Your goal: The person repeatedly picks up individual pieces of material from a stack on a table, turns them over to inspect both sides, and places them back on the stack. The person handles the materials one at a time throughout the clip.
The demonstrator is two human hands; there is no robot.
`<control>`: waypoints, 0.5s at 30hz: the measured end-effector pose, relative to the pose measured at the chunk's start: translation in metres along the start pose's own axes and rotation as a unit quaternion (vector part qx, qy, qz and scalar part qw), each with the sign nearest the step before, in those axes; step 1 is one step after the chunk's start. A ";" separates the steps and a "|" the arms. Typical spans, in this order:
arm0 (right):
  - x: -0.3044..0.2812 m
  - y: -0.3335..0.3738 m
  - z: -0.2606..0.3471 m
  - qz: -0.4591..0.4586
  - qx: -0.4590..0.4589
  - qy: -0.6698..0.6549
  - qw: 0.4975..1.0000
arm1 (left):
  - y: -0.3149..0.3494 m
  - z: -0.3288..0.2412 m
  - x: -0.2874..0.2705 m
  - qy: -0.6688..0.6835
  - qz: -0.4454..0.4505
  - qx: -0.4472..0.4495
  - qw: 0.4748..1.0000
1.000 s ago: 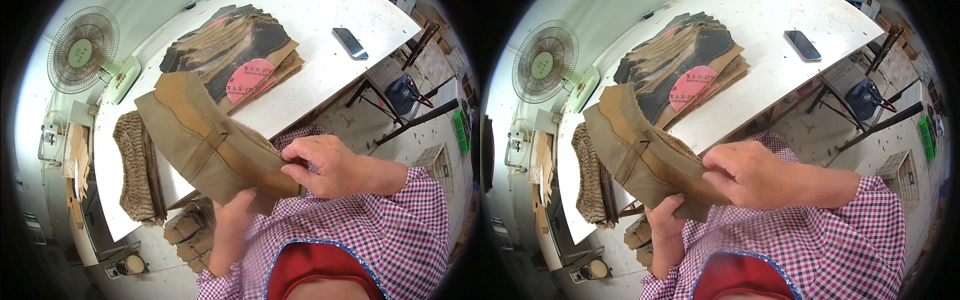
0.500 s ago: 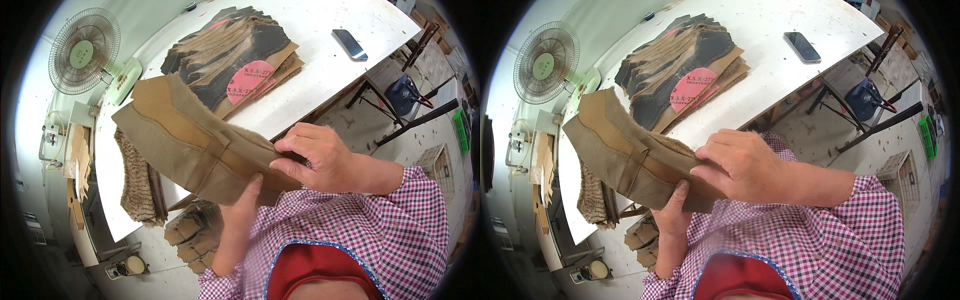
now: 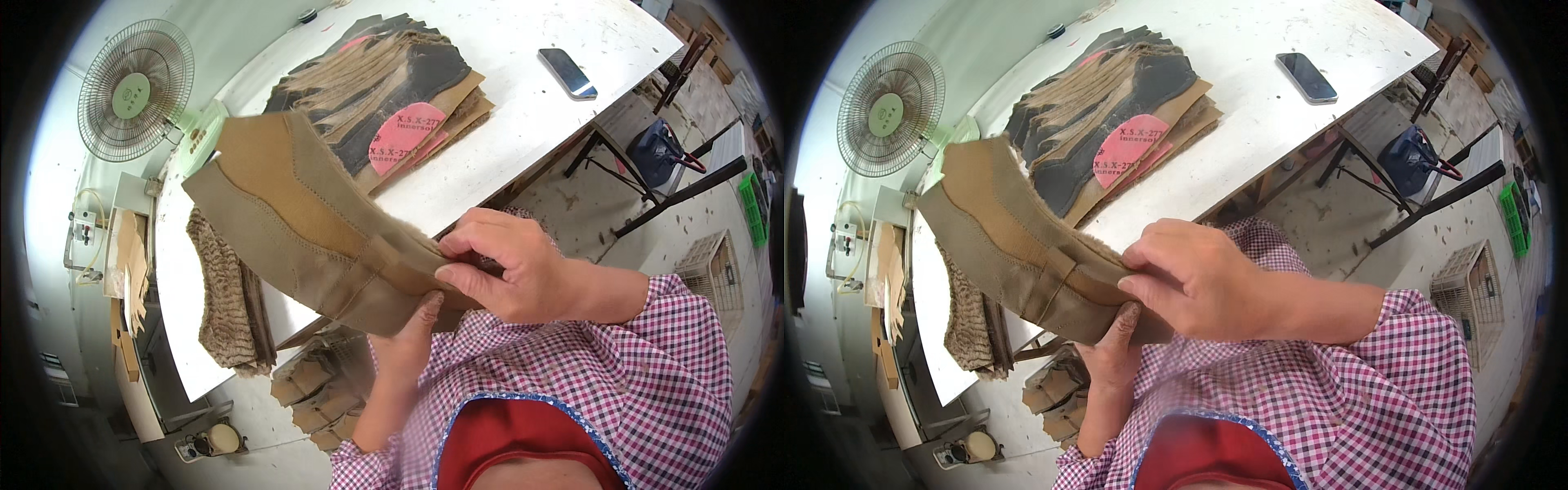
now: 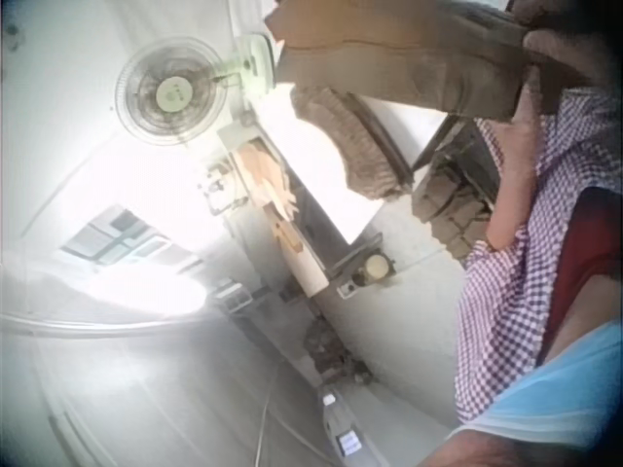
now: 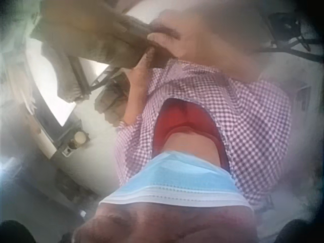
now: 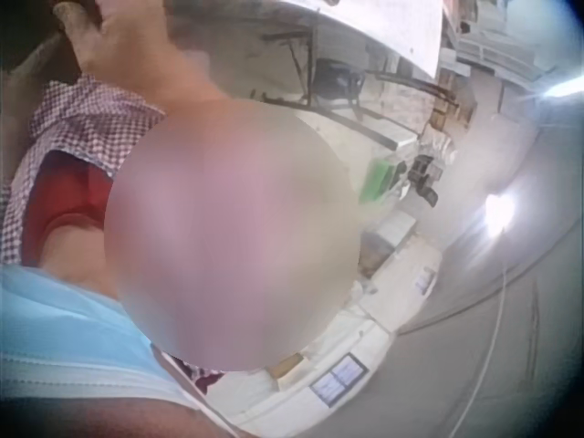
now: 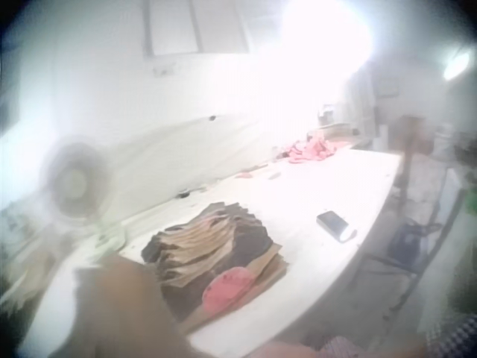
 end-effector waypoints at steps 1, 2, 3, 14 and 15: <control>-0.001 0.001 0.001 0.000 -0.005 -0.004 1.000 | 0.001 0.002 0.000 0.006 0.001 -0.002 1.000; -0.003 0.003 0.004 0.000 -0.010 -0.008 1.000 | 0.002 0.003 0.001 0.013 0.003 -0.004 1.000; -0.003 0.004 0.005 -0.001 -0.017 -0.012 1.000 | 0.000 0.005 0.002 0.036 0.004 0.001 0.999; -0.003 0.002 -0.004 -0.024 0.014 -0.049 0.998 | -0.003 0.010 0.014 0.039 0.053 0.022 0.998; -0.003 0.003 -0.003 -0.030 0.011 -0.054 0.998 | -0.003 0.010 0.015 0.039 0.051 0.013 0.998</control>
Point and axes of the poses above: each hand's wrist, its own y-axis away from the middle knuckle, its own x-axis out of the palm, z = x × y, the point moved 6 cm from there along -y, towards the middle knuckle, and after that the axes turned 6 degrees about z, right-handed, at the moved point
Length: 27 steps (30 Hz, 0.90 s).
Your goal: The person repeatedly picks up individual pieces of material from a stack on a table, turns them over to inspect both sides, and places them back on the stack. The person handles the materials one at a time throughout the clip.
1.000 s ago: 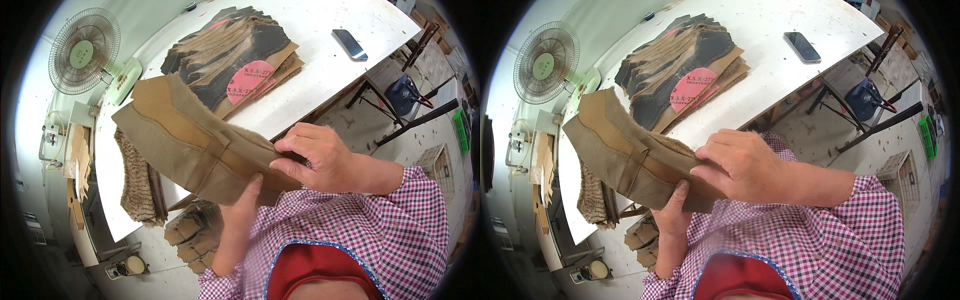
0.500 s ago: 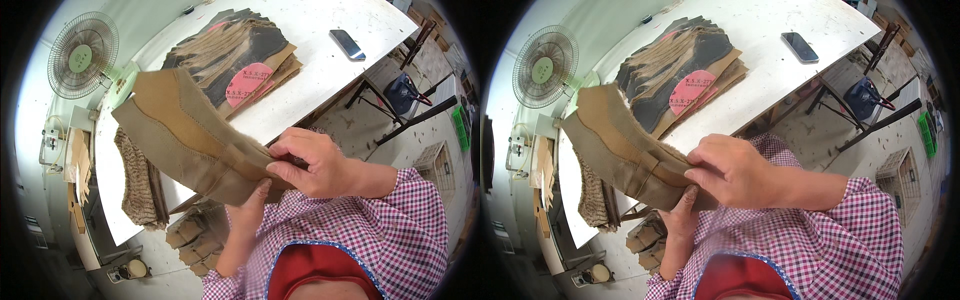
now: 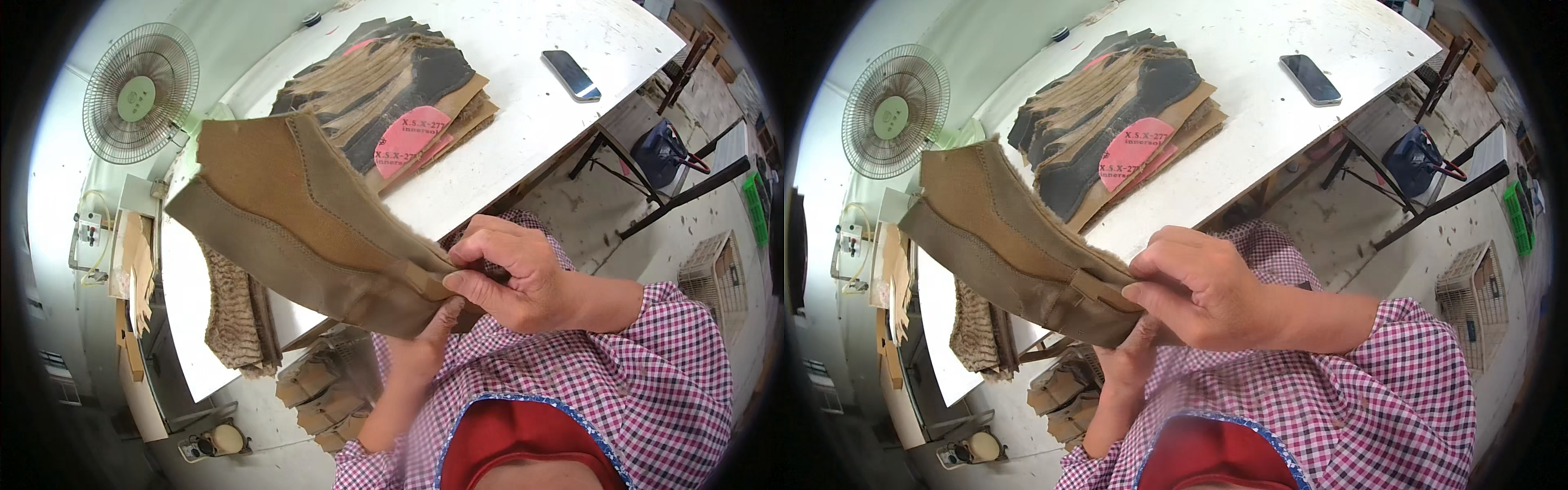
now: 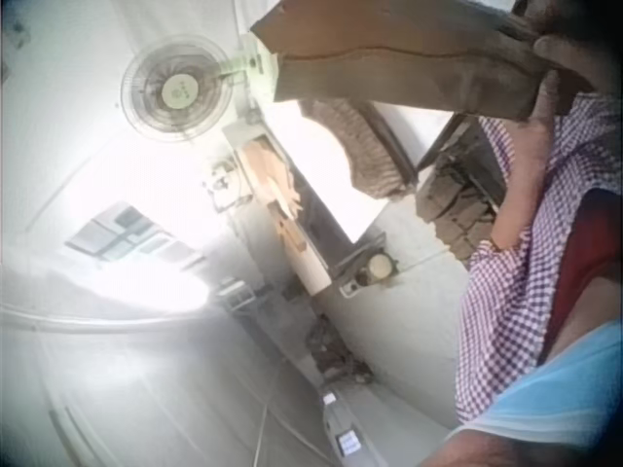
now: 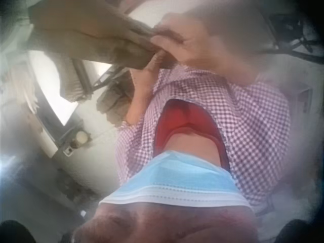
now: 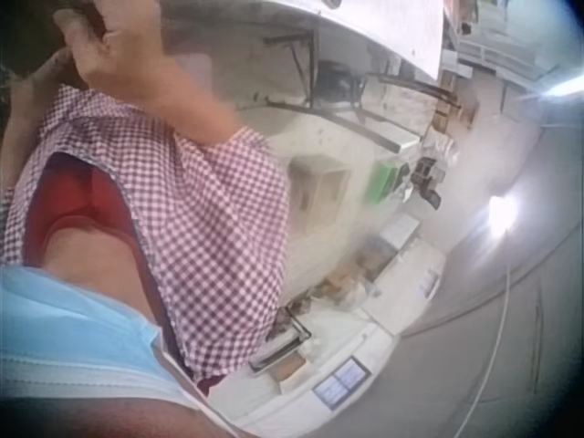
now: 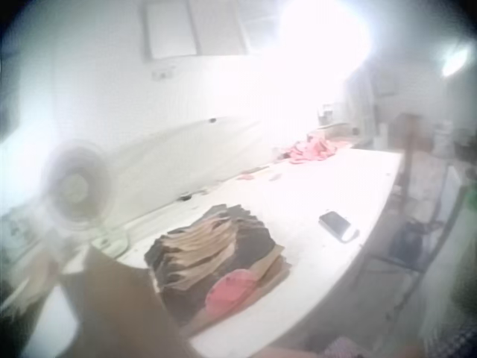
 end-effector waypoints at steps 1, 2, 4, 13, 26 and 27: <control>0.000 0.000 0.000 -0.005 -0.001 0.003 1.000 | 0.000 0.000 0.001 0.001 -0.001 -0.009 1.000; 0.000 0.000 -0.001 -0.010 -0.001 0.005 1.000 | 0.001 0.000 0.003 0.001 -0.002 -0.018 1.000; -0.001 -0.001 -0.002 -0.020 -0.001 0.007 1.000 | 0.001 0.002 0.005 0.000 -0.010 -0.030 1.000; -0.007 -0.013 0.007 -0.055 -0.007 0.008 0.998 | 0.006 0.007 0.019 -0.056 0.023 -0.057 0.997; -0.033 -0.047 0.011 -0.117 0.022 -0.102 0.988 | 0.012 0.023 0.030 -0.100 0.072 -0.095 0.988; -0.036 -0.048 0.011 -0.127 0.023 -0.107 0.986 | 0.014 0.023 0.031 -0.092 0.077 -0.095 0.988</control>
Point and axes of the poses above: each hand's wrist, its own y-axis away from the middle knuckle, its own x-axis out of the palm, z = x × y, the point moved 6 cm from there along -y, towards the middle knuckle, and after that the axes turned 6 degrees about z, right-handed, at the moved point
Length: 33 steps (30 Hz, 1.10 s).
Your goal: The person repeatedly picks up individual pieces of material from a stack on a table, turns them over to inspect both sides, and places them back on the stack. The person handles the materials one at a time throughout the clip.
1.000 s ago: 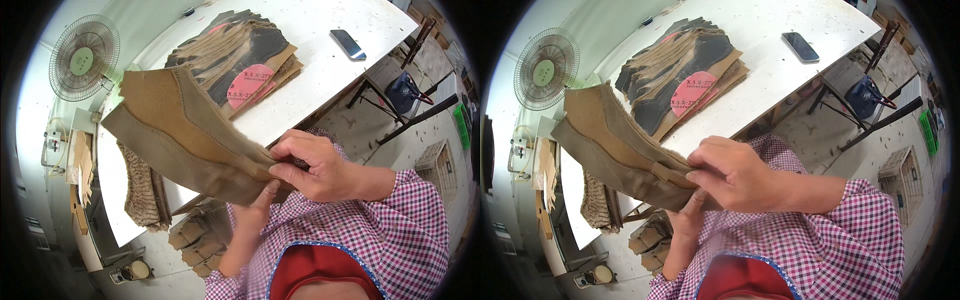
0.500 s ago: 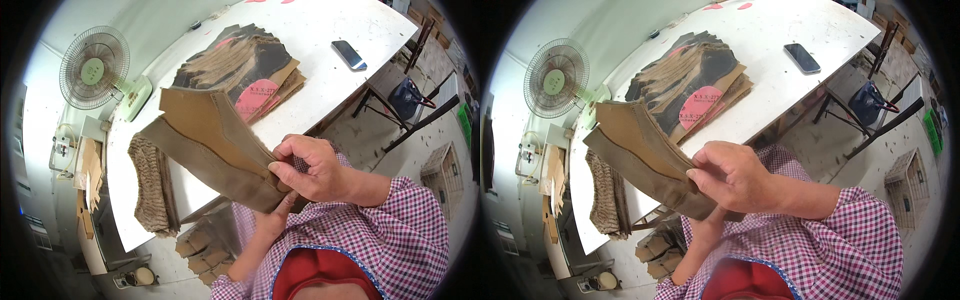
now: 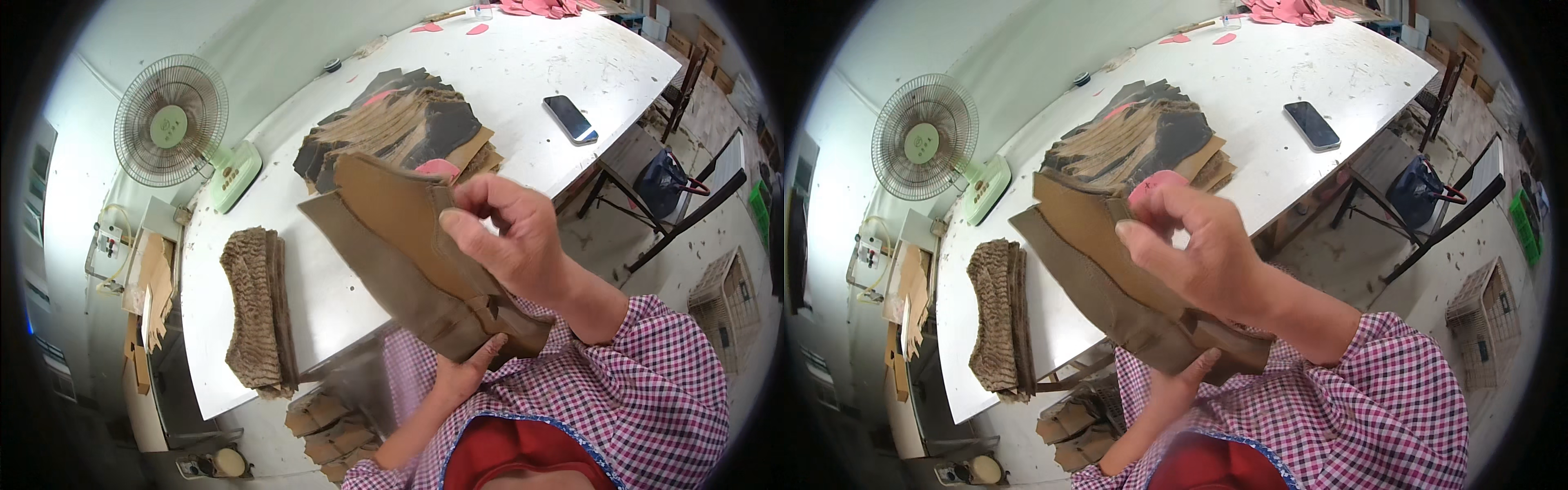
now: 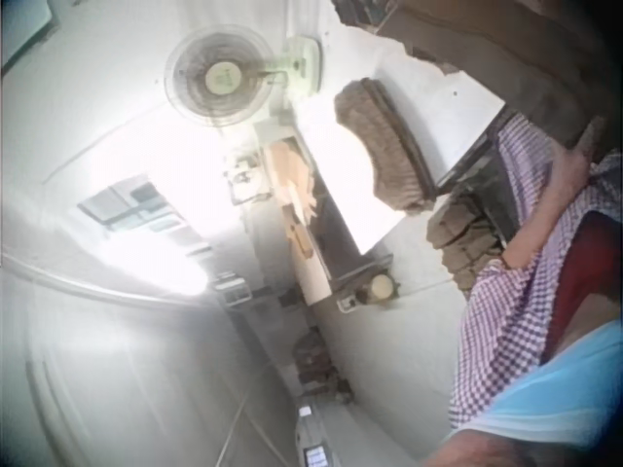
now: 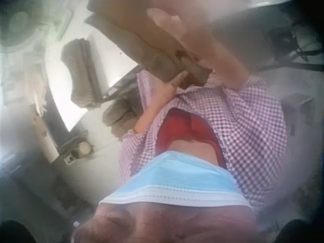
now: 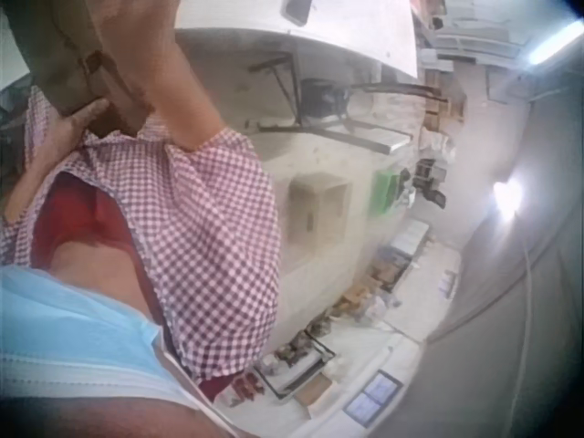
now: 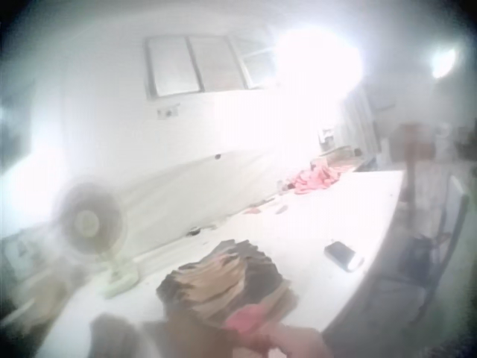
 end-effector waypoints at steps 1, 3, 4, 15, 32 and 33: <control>-0.002 -0.003 0.000 -0.010 0.001 -0.006 1.000 | 0.000 0.002 0.001 0.018 0.004 -0.005 1.000; -0.005 -0.009 -0.001 -0.023 0.005 0.000 1.000 | 0.003 0.007 0.002 0.056 0.010 -0.020 0.998; -0.004 -0.009 -0.003 -0.016 0.012 0.007 1.000 | 0.005 0.008 0.002 0.073 0.007 -0.018 0.997; -0.028 -0.021 -0.052 -0.054 0.075 -0.124 0.988 | 0.003 0.013 -0.021 0.202 0.048 -0.042 0.977; 0.003 -0.093 -0.111 0.269 0.131 -0.459 0.837 | -0.022 -0.089 -0.150 -0.624 -0.239 0.271 0.693; -0.001 -0.098 -0.127 0.309 0.154 -0.441 0.829 | -0.026 -0.071 -0.151 -0.621 -0.220 0.288 0.695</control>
Point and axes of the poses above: each hand's wrist, its own y-axis away from the middle knuckle, its own x-axis out of the palm, z = x × y, the point moved 6 cm from there along -y, towards the middle knuckle, and after that the axes turned 6 degrees about z, right-handed, at the moved point
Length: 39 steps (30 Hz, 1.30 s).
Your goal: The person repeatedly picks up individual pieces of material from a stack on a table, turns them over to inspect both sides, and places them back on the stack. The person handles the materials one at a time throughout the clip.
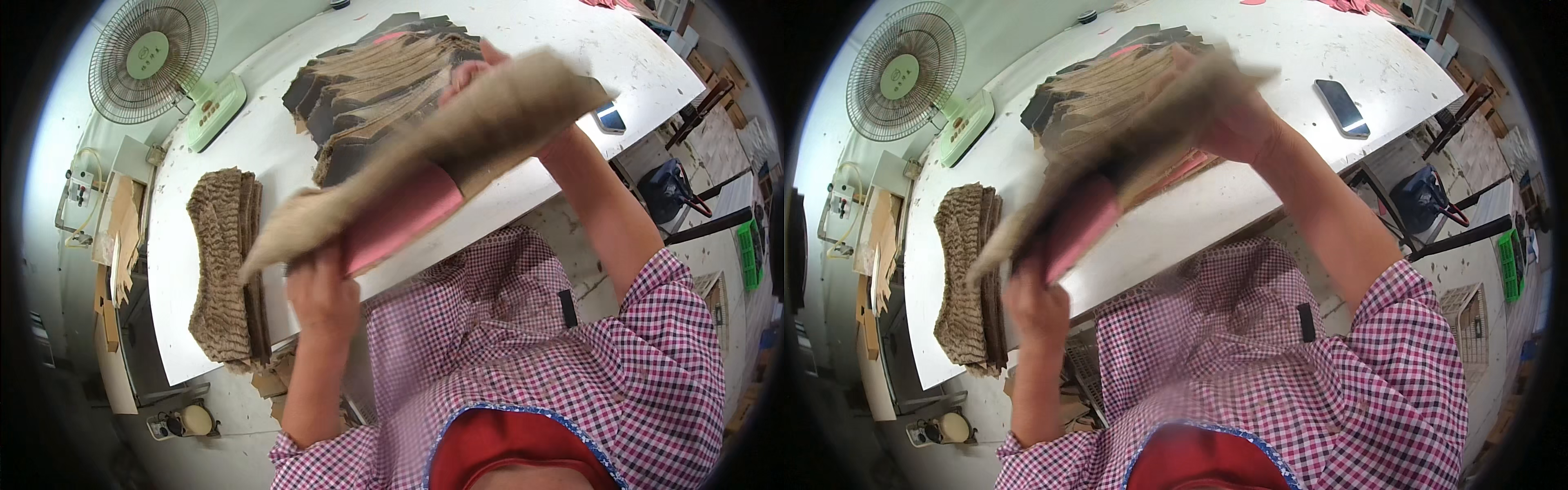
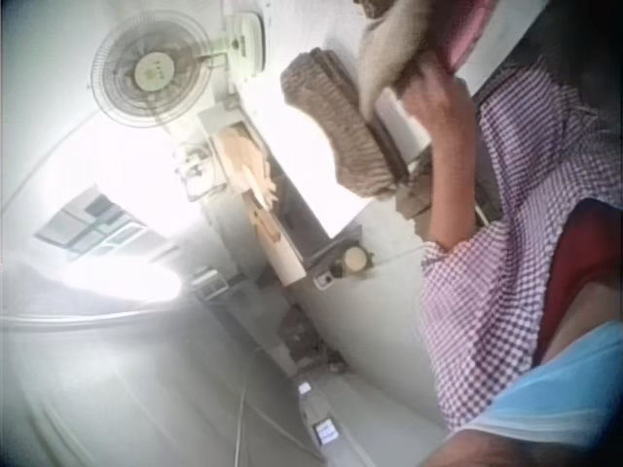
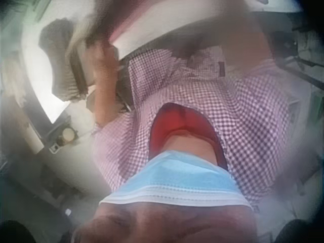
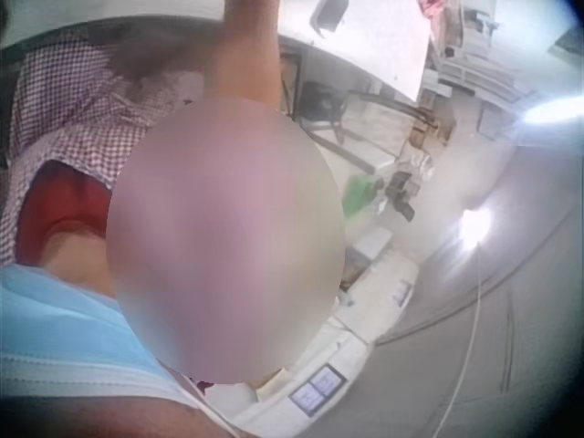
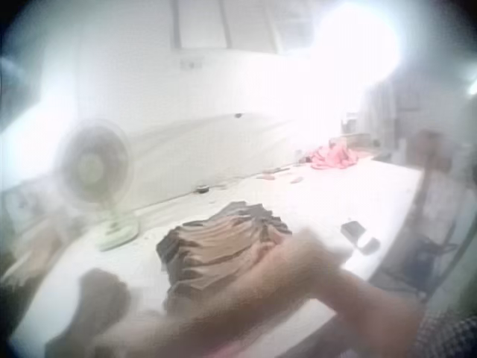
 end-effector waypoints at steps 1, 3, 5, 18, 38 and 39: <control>-0.005 0.002 -0.010 -0.043 0.062 0.042 0.996 | 0.013 0.001 0.022 0.025 0.066 -0.029 0.997; -0.043 0.031 -0.016 -0.083 0.170 0.328 0.926 | 0.041 -0.008 0.062 0.094 0.176 -0.042 0.979; -0.053 0.056 -0.021 -0.119 0.335 0.415 0.838 | 0.046 -0.027 0.075 0.097 0.250 -0.032 0.963; 0.064 0.050 -0.133 0.037 0.107 0.780 0.616 | 0.054 -0.051 0.073 0.182 0.296 -0.146 0.926; 0.070 0.058 -0.127 0.022 0.135 0.726 0.674 | 0.024 0.051 0.075 0.201 0.172 -0.314 0.912; 0.071 0.057 -0.126 0.020 0.128 0.726 0.675 | 0.024 0.051 0.075 0.194 0.174 -0.314 0.913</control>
Point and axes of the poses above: each hand's wrist, its own y-axis away from the middle knuckle, its own x-axis out of the palm, z = x × y, the point moved 6 cm from there along -y, towards the middle knuckle, and after that the axes turned 6 degrees about z, right-handed, at the moved point
